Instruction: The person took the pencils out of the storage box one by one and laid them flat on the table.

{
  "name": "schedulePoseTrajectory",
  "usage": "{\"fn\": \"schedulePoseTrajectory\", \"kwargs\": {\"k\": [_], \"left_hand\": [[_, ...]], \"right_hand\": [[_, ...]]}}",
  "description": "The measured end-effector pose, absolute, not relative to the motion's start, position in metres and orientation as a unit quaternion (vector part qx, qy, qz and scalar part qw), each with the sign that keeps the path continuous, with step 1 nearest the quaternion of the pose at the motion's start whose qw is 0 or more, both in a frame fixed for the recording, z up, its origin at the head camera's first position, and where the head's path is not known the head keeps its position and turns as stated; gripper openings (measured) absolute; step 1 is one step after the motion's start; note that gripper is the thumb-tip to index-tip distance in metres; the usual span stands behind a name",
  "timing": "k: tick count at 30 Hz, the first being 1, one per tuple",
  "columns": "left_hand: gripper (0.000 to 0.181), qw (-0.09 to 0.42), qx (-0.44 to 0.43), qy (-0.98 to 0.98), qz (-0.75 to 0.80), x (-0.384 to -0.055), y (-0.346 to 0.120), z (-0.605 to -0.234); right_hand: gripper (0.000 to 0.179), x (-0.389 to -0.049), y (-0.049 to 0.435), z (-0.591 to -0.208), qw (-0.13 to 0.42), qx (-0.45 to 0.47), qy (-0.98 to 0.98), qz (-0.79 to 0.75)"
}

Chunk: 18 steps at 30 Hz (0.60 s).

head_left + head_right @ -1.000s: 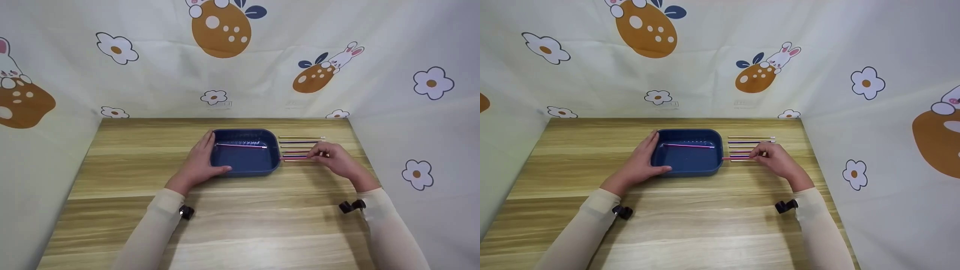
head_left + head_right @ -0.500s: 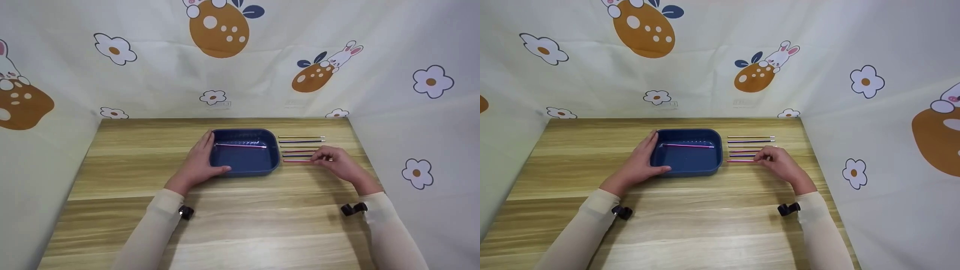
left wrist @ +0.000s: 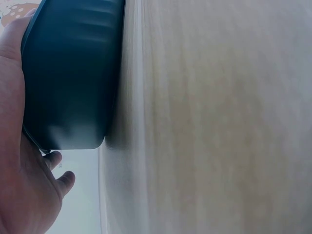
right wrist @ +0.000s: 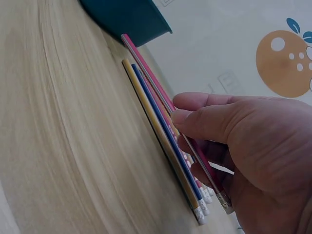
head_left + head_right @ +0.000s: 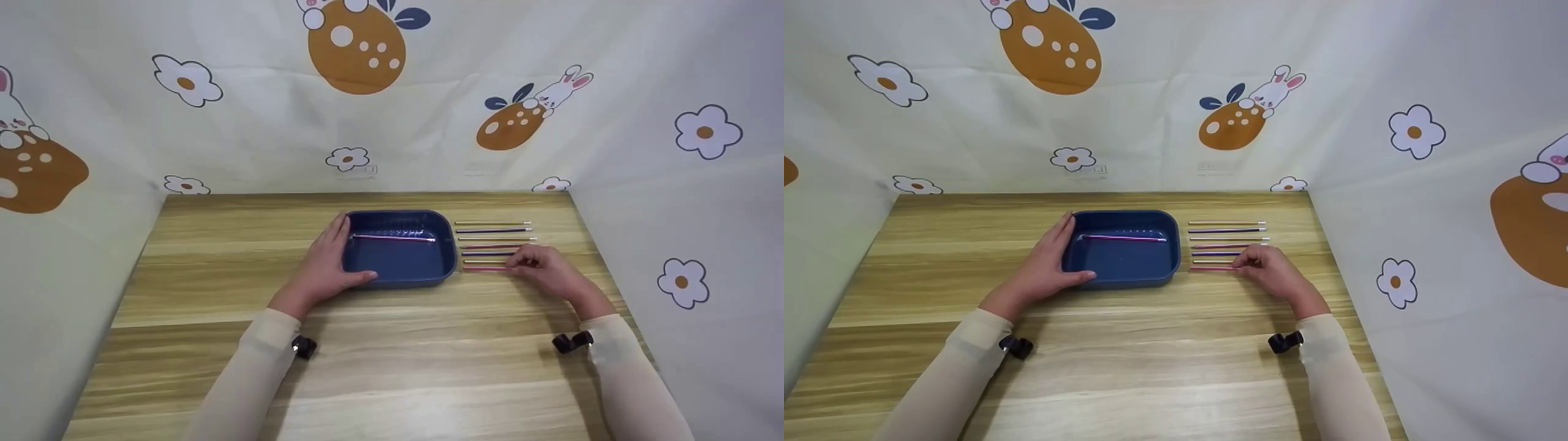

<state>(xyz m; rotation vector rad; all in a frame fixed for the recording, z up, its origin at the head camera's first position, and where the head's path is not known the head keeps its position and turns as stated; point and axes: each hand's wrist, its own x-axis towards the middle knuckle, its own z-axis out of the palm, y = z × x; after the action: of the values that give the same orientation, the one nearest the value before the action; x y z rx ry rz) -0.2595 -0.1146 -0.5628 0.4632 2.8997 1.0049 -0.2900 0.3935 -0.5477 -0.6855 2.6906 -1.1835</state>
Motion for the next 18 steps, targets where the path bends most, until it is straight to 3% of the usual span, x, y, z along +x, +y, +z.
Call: {"fn": "schedulePoseTrajectory", "kwargs": {"k": [18], "left_hand": [[0.138,0.014,0.155,0.931,0.331,-0.259,-0.114,-0.561]], "right_hand": [[0.011,-0.294,0.401,-0.561,0.067,-0.235,0.888,-0.39]]}}
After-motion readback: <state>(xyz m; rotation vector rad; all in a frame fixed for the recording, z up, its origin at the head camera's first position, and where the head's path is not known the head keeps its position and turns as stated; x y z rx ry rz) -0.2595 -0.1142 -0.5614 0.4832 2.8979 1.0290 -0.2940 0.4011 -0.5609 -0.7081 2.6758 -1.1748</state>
